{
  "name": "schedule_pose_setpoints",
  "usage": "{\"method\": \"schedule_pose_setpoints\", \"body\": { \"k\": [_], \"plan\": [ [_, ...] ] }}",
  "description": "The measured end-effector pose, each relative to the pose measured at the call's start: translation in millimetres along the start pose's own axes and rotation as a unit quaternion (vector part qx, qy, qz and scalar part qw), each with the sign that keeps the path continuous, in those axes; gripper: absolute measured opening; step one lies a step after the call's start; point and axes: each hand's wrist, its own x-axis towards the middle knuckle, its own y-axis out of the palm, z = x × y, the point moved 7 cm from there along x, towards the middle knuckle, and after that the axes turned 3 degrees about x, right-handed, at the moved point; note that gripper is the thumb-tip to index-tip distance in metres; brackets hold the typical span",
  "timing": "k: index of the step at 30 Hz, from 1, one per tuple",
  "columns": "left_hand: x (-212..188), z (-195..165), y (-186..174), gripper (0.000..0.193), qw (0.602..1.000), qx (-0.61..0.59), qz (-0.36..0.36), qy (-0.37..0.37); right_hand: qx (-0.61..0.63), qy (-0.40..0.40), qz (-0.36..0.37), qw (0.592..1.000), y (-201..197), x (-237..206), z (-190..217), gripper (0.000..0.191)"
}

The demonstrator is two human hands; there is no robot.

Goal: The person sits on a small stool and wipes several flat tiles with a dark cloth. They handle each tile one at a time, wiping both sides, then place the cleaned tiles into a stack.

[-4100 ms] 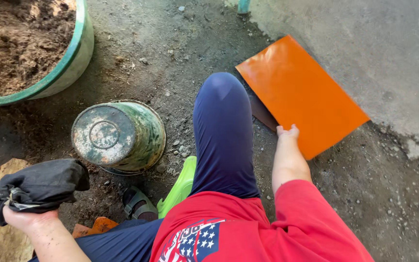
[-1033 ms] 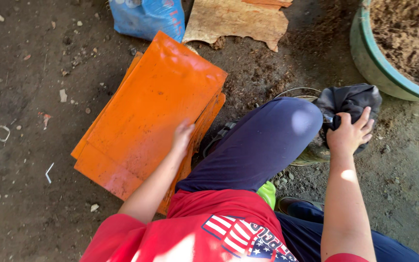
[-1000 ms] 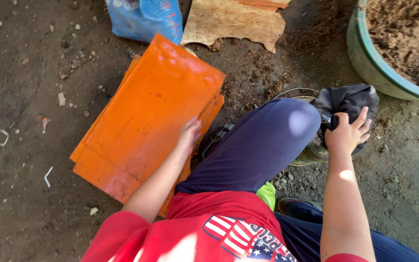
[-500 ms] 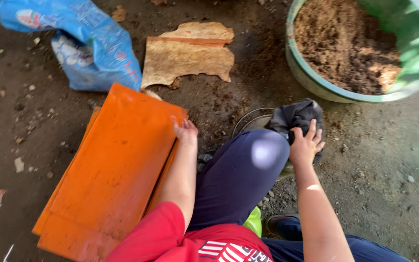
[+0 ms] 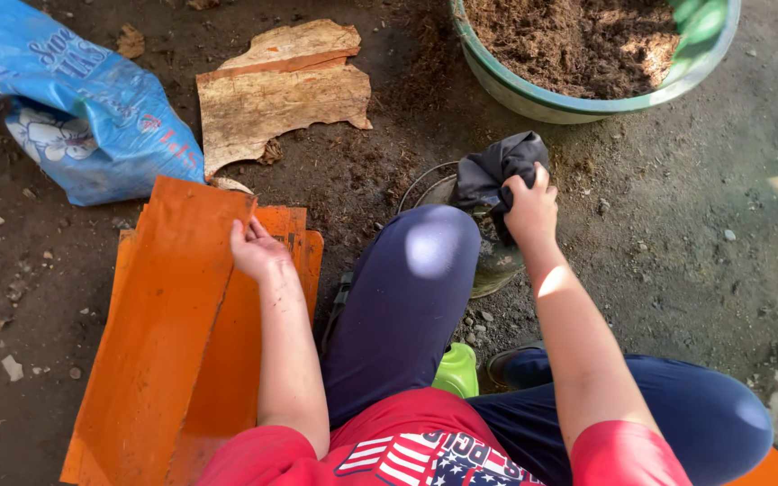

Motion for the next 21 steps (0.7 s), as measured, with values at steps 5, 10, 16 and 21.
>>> {"method": "schedule_pose_setpoints", "body": {
  "k": [5, 10, 16, 21],
  "plan": [
    [-15.2, -57.2, 49.4, 0.029, 0.999, -0.013, 0.041, -0.025, 0.055, -0.059, -0.047, 0.996, -45.8, 6.2, -36.6, 0.028],
    [-61.7, -90.6, 120.9, 0.026, 0.984, -0.001, 0.134, -0.114, 0.081, -0.121, -0.198, 0.969, -122.3, -1.0, -95.4, 0.031],
    [-158.3, -70.5, 205.4, 0.026, 0.938, 0.040, 0.254, -0.232, 0.286, -0.071, -0.316, 0.902, -184.0, -17.1, -186.7, 0.031],
    [-242.6, -14.5, 289.0, 0.021, 0.839, 0.000, 0.445, -0.315, 0.369, 0.080, -0.344, 0.860, -207.2, -56.3, -250.5, 0.041]
  ]
}}
